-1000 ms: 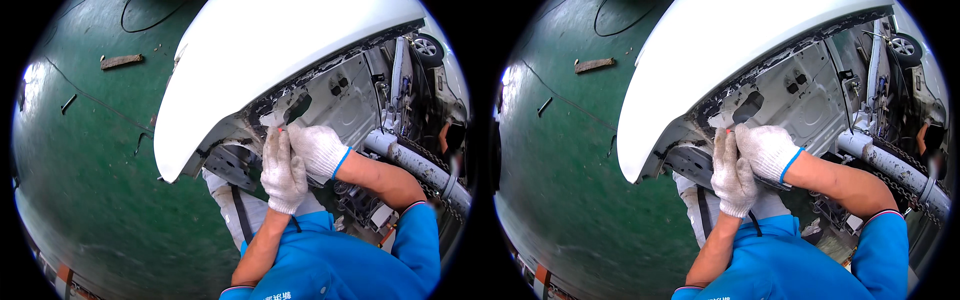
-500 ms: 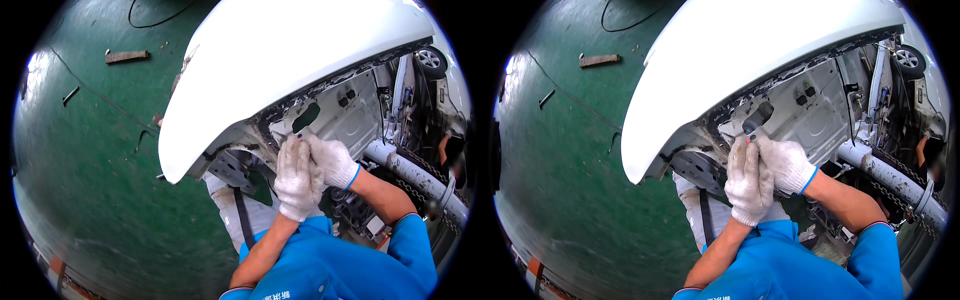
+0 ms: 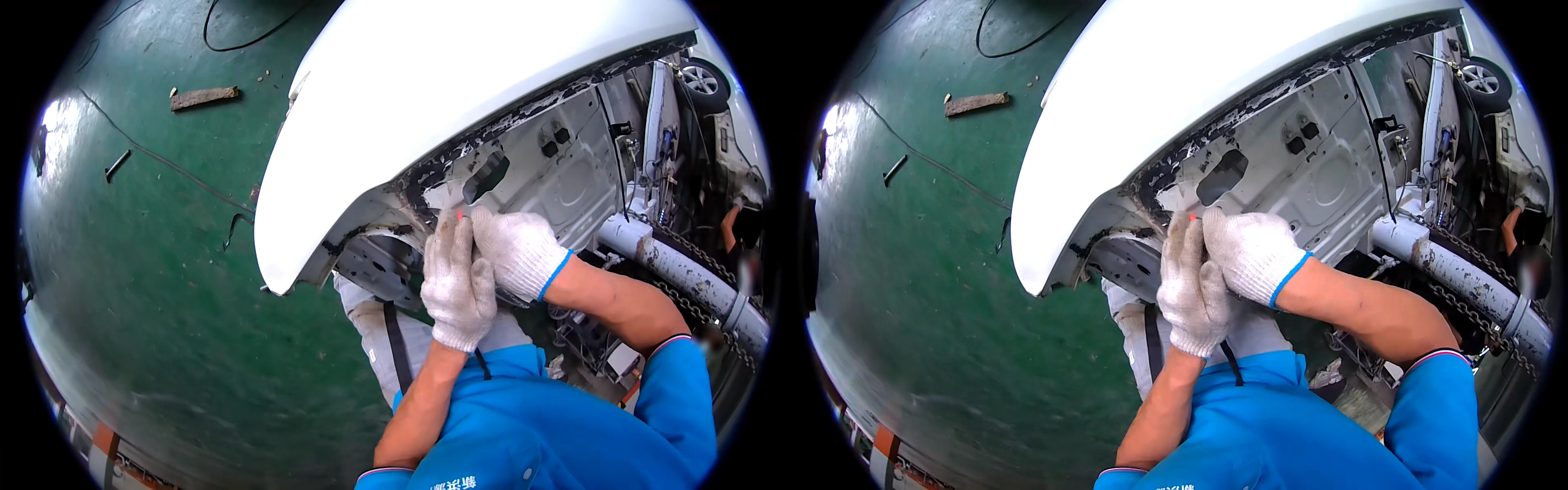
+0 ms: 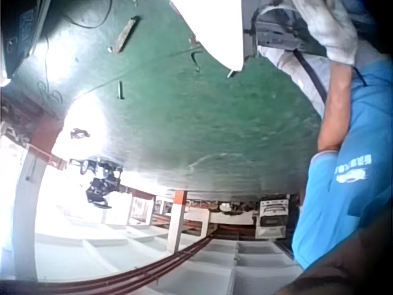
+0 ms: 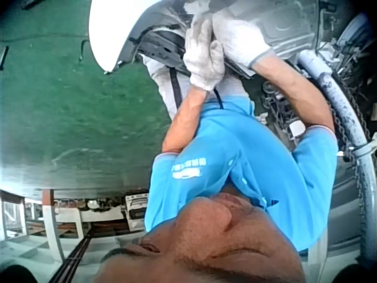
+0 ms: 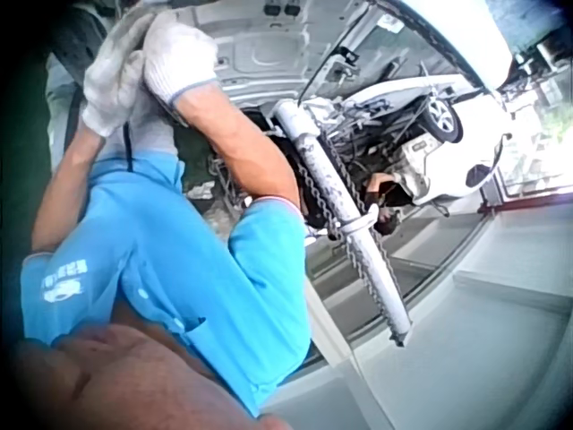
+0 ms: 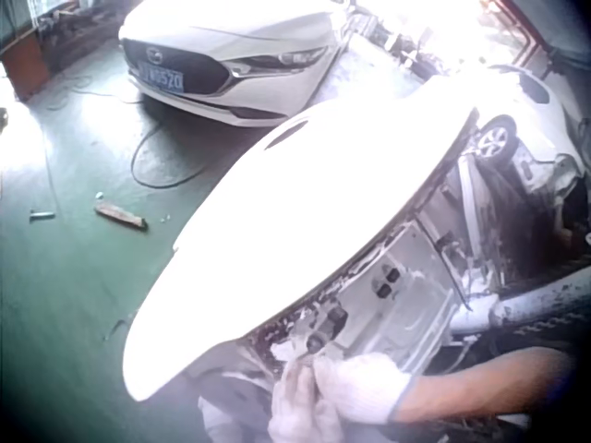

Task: The person uses a small red-handled scraper to remove old black sealant from the edge of a white car hood. The person works along the seam where the hood meets the frame, scraping away the material. The hood is propped open in a workshop environment.

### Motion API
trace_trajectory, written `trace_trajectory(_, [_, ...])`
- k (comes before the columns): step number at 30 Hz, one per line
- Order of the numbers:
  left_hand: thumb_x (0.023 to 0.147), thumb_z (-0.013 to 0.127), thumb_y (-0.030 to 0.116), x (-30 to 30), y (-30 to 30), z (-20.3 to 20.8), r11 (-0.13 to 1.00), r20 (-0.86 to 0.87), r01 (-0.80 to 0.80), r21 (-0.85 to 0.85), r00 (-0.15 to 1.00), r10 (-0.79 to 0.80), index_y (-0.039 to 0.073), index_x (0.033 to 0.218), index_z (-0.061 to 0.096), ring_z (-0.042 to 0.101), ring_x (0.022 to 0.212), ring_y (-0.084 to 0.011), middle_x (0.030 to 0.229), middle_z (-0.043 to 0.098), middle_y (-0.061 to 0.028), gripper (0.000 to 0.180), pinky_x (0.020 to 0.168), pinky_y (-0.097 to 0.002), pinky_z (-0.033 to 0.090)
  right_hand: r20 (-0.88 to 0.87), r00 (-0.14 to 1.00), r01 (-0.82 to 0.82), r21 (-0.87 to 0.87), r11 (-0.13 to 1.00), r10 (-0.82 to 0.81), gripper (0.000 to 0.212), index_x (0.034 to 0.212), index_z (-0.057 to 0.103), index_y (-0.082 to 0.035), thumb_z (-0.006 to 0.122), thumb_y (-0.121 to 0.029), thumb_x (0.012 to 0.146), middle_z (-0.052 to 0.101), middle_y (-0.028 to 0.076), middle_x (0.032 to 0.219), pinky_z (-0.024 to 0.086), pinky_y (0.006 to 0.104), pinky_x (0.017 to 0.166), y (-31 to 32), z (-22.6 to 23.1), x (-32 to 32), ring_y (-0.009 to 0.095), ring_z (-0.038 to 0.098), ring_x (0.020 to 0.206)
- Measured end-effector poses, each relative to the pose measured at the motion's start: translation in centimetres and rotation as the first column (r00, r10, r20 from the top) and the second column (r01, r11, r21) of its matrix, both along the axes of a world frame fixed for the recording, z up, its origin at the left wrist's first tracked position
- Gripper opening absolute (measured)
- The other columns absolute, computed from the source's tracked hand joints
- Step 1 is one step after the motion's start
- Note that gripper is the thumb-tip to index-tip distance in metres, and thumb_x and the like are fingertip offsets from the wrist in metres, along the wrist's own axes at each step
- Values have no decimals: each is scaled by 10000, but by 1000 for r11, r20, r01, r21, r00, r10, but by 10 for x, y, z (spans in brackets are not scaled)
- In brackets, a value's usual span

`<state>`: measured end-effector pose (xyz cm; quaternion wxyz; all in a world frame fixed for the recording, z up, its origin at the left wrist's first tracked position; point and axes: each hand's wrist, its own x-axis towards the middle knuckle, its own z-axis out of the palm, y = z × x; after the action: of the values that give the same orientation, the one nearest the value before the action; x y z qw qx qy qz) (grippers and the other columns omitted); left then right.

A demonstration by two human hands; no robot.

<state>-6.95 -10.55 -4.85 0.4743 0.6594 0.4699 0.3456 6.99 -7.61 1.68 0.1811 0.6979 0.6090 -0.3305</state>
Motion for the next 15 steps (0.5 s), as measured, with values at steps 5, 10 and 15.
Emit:
trace_trajectory(5, [1044, 563, 255, 0, -11, 1, 1000, 10, 1, -25, 1000, -1, -38, 1444, 592, 570, 1340, -518, 1477, 564, -323, 497, 1147, -570, 443, 3, 1000, -6, -22, 1000, 6, 253, 1062, 586, -12, 644, -210, 915, 730, 211, 781, 601, 525, 664, -8, 2, 0, 415, 754, 759])
trace_trajectory(10, [1050, 564, 257, 6, -25, 7, 998, 2, 35, -55, 999, -35, -36, 1484, 551, 539, 1381, -519, 1491, 536, -350, 524, 1157, -537, 438, 5, 1000, -13, -98, 995, 14, 290, 1085, 593, -1, 645, -233, 917, 730, 215, 783, 600, 527, 678, -15, 7, 11, 421, 751, 758])
trace_trajectory(15, [1040, 604, 296, 11, -24, 18, 1000, -13, 5, 8, 1000, -5, -33, 1457, 573, 569, 1330, -532, 1469, 546, -353, 532, 1110, -543, 482, -18, 997, 66, -191, 979, -71, 298, 1085, 584, 2, 633, -255, 941, 722, 216, 783, 596, 536, 689, -10, 15, 15, 432, 744, 766])
